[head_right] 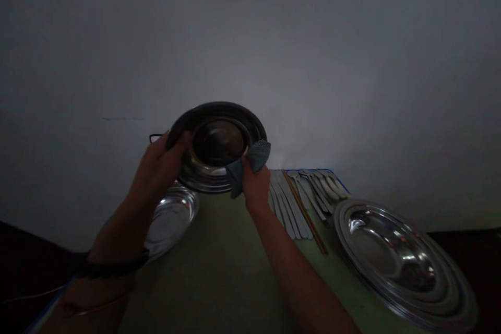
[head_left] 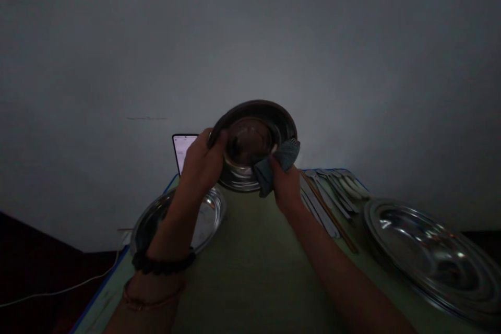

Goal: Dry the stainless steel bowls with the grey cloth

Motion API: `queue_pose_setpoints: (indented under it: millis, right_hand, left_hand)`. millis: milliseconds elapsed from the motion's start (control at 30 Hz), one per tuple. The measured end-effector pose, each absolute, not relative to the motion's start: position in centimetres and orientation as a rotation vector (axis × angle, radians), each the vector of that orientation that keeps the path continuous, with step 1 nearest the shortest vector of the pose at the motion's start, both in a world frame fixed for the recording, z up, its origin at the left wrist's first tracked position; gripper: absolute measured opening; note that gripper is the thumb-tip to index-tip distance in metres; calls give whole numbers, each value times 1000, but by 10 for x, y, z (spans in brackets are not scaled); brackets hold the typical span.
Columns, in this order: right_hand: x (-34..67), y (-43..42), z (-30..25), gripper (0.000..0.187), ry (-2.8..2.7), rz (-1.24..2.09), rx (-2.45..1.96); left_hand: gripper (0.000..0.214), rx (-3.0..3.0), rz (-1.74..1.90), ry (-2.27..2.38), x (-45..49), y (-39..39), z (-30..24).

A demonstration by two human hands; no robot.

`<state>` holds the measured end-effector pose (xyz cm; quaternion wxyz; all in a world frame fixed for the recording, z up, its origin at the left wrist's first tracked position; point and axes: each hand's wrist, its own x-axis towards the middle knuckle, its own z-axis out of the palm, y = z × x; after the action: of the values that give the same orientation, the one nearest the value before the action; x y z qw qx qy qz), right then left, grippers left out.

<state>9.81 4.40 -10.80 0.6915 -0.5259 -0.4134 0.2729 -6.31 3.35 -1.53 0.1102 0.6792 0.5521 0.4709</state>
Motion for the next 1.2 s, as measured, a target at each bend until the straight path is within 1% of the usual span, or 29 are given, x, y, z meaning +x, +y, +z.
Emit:
queue_pose_setpoints:
  millis: [67, 133, 233, 333, 400, 467, 533, 667, 767, 867, 933, 1033, 1100, 1200]
  right_hand:
    - [104, 46, -107, 33, -912, 660, -1173]
    - [117, 47, -102, 31, -1000, 614, -1238]
    - [138, 44, -88, 24, -1232, 440, -1355]
    - [145, 36, -73, 17, -1505, 249, -1367]
    - [142, 30, -66, 16, -1629, 162, -1359]
    - [137, 26, -62, 16, -1674, 104, -1367]
    - [135, 25, -63, 17, -1646, 62, -1381]
    - [135, 29, -73, 28, -1452, 19, -1402]
    - [130, 35, -84, 38, -1282, 113, -1410]
    - [117, 39, -93, 47, -1083, 391, -1382]
    - [104, 42, -99, 44, -932, 640, -1259]
    - [92, 47, -107, 30, -750, 917, -1022]
    - [94, 50, -110, 25, -712, 965, -972]
    - [112, 54, -109, 28, -821, 861, -1077]
  left_hand:
    - [48, 1983, 1323, 1542, -64, 35, -17]
    - [46, 2013, 1236, 1466, -66, 35, -16]
    - [41, 2068, 1123, 1465, -68, 32, -12]
    - [40, 2170, 1042, 1457, -65, 26, -8]
    - [35, 2303, 939, 1403, -60, 23, -7]
    - [32, 2392, 884, 1379, -57, 22, -8]
    - [32, 2368, 913, 1316, -56, 23, -10]
    - [32, 2172, 1055, 1114, -60, 27, -12]
    - [30, 2038, 1213, 1131, -62, 28, -11]
    - [35, 1789, 1460, 1135, -55, 29, -12]
    - [41, 1588, 1607, 1085, -44, 28, -16]
    - [44, 1361, 1695, 997, -24, 29, -26]
    - [46, 1298, 1686, 927, -18, 32, -32]
    - [57, 1330, 1567, 977, -29, 38, -32]
